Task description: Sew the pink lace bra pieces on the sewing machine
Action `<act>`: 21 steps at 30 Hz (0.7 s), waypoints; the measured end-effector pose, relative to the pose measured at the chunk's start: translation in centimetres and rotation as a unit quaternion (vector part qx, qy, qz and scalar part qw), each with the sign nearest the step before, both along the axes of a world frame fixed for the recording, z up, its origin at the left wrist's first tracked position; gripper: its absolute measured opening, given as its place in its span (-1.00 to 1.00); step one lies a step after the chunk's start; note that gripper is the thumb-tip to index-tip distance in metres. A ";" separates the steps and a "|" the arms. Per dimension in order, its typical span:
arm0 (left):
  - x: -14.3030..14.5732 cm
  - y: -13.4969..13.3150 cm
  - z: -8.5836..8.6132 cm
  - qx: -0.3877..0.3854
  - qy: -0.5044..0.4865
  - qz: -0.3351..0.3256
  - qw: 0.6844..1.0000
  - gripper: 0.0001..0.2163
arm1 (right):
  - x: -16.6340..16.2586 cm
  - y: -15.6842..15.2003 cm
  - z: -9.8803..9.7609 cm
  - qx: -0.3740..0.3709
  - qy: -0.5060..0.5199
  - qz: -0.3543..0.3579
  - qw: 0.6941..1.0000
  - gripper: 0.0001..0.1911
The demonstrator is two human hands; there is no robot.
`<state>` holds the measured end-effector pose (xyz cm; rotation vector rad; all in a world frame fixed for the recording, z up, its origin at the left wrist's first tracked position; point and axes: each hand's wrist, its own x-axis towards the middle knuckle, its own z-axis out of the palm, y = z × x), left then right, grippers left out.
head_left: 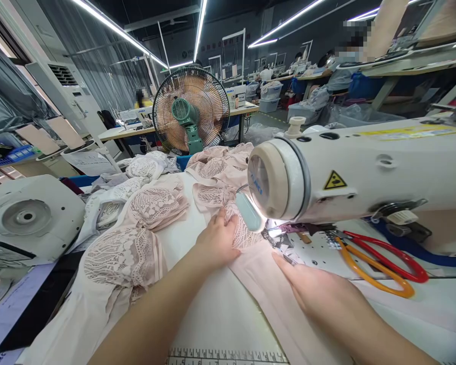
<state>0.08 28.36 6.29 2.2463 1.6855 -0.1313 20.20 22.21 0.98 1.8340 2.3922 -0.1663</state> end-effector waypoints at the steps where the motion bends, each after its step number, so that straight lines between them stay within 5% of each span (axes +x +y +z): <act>1: -0.1 0.1 0.0 0.001 -0.003 0.003 1.000 -0.33 | 0.1 0.0 -0.1 0.000 -0.001 0.001 1.000 -0.40; 17: -0.3 1.6 -0.6 0.080 -0.011 0.044 0.996 -0.31 | 0.6 -0.5 -0.6 0.049 0.050 0.005 0.998 -0.51; 21: 1.6 0.3 -0.4 0.132 0.005 0.054 0.990 -0.53 | 1.9 -1.5 -0.6 0.034 0.129 0.040 0.990 -0.58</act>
